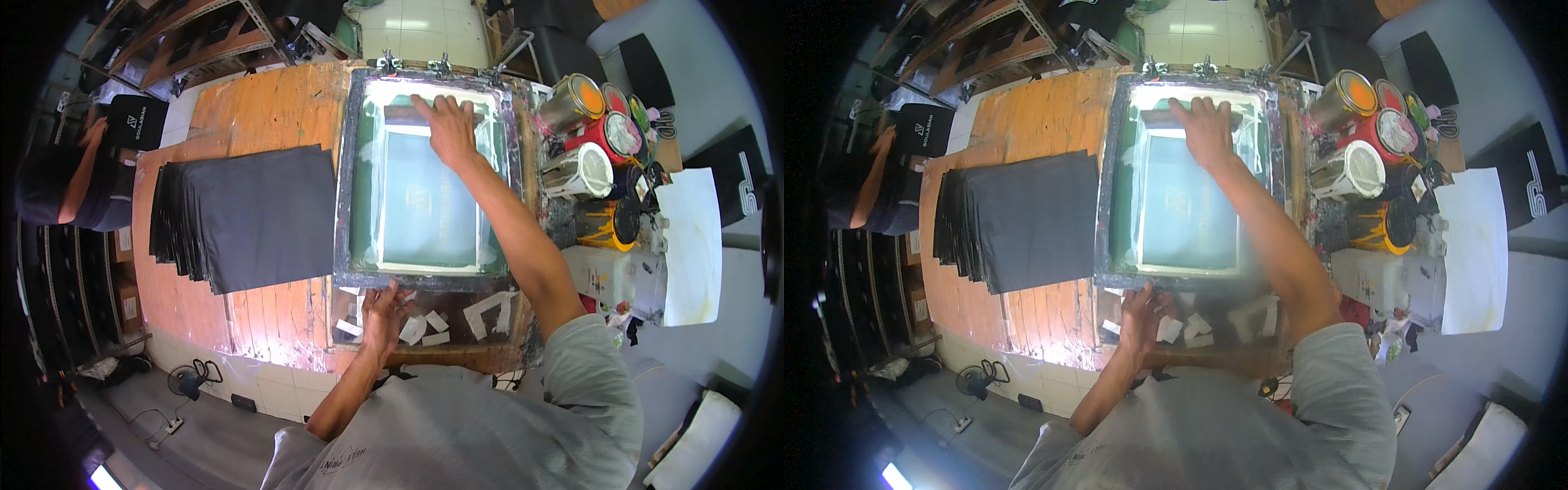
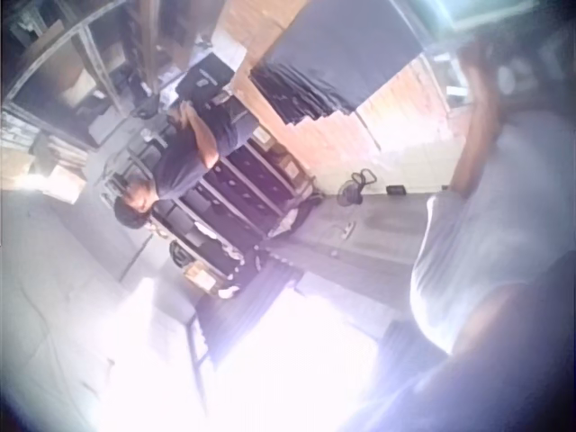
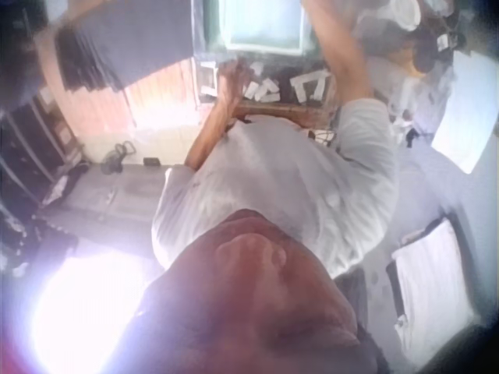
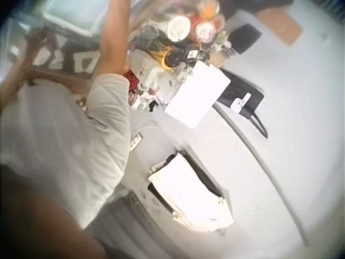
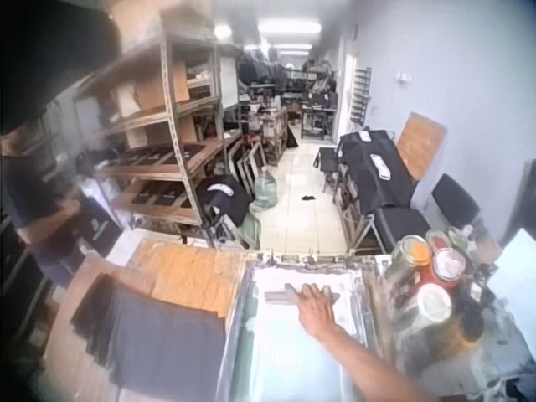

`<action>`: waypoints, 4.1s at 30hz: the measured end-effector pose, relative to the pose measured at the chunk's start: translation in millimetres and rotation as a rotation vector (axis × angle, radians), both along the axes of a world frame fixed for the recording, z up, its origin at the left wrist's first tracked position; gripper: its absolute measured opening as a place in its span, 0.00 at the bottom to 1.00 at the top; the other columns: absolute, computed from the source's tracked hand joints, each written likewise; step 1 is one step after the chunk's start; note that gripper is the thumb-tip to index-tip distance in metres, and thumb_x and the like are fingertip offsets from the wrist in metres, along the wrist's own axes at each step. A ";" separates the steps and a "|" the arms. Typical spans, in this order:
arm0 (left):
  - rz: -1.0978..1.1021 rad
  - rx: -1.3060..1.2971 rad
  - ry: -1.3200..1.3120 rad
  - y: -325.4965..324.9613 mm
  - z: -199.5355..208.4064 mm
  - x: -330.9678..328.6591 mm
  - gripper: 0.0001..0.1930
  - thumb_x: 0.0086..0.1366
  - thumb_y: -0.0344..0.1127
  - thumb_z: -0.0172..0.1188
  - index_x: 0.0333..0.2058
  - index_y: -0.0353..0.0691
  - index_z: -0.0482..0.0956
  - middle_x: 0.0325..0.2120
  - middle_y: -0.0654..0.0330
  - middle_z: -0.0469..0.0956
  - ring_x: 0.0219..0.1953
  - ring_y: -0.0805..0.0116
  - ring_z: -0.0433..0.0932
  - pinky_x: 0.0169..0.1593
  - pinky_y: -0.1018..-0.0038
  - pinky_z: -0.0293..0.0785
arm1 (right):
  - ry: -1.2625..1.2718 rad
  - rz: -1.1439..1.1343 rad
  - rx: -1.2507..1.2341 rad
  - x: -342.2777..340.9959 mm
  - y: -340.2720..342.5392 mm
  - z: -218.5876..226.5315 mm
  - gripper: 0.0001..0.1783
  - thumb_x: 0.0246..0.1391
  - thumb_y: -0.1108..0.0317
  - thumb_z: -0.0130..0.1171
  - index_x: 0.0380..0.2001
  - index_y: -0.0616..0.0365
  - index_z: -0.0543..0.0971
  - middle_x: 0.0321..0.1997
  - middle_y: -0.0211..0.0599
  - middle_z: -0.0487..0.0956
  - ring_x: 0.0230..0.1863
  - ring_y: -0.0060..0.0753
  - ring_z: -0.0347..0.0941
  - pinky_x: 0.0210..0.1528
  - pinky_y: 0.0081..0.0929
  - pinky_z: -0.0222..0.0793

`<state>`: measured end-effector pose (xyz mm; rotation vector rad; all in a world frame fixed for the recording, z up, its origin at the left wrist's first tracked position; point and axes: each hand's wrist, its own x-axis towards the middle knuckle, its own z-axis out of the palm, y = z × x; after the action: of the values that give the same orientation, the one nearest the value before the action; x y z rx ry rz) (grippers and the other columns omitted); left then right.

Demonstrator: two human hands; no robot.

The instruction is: The person performs screen printing on black bags by placing a bag on a flat surface, lowering a screen over it, and using a squeegee to apply white ink before lifting the screen and setting the printed bag aside.

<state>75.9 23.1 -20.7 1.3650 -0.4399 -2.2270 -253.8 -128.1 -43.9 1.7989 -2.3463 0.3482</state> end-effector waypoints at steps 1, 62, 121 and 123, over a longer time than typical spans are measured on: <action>-0.005 0.000 -0.003 -1.1 1.3 0.0 0.20 0.69 0.43 0.67 0.46 0.40 0.66 0.42 0.54 0.74 0.47 0.57 0.79 0.51 0.54 0.75 | -0.022 0.036 -0.032 13.0 17.4 6.6 0.41 0.51 0.85 0.54 0.68 0.39 0.72 0.42 0.37 0.75 0.50 0.40 0.70 0.49 0.44 0.57; -0.267 -1.074 -1.073 -108.7 -67.6 64.0 0.10 0.58 0.43 0.73 0.36 0.46 0.87 0.39 0.60 0.80 0.46 0.57 0.77 0.53 0.55 0.64 | -0.211 0.023 -0.112 17.4 35.4 319.6 0.30 0.66 0.38 0.53 0.55 0.51 0.82 0.51 0.54 0.84 0.56 0.59 0.78 0.59 0.42 0.71; -1.056 -1.781 -0.865 -24.8 -72.6 -150.2 0.35 0.75 0.52 0.50 0.74 0.41 0.58 0.76 0.42 0.47 0.79 0.42 0.40 0.75 0.37 0.34 | -0.365 0.131 0.064 29.6 61.7 349.2 0.22 0.63 0.58 0.49 0.40 0.68 0.83 0.40 0.51 0.84 0.38 0.43 0.81 0.42 0.42 0.80; -1.070 -1.790 -0.823 -21.2 -69.9 -154.0 0.35 0.76 0.52 0.48 0.74 0.41 0.57 0.76 0.41 0.46 0.79 0.42 0.40 0.76 0.38 0.34 | -0.372 0.147 0.073 27.5 70.7 347.2 0.22 0.63 0.58 0.49 0.40 0.68 0.83 0.39 0.51 0.84 0.37 0.43 0.81 0.41 0.42 0.80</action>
<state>-78.0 1.9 -90.6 0.7321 -2.8779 -0.5390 -226.2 -57.4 303.3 2.1039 -2.4921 0.6796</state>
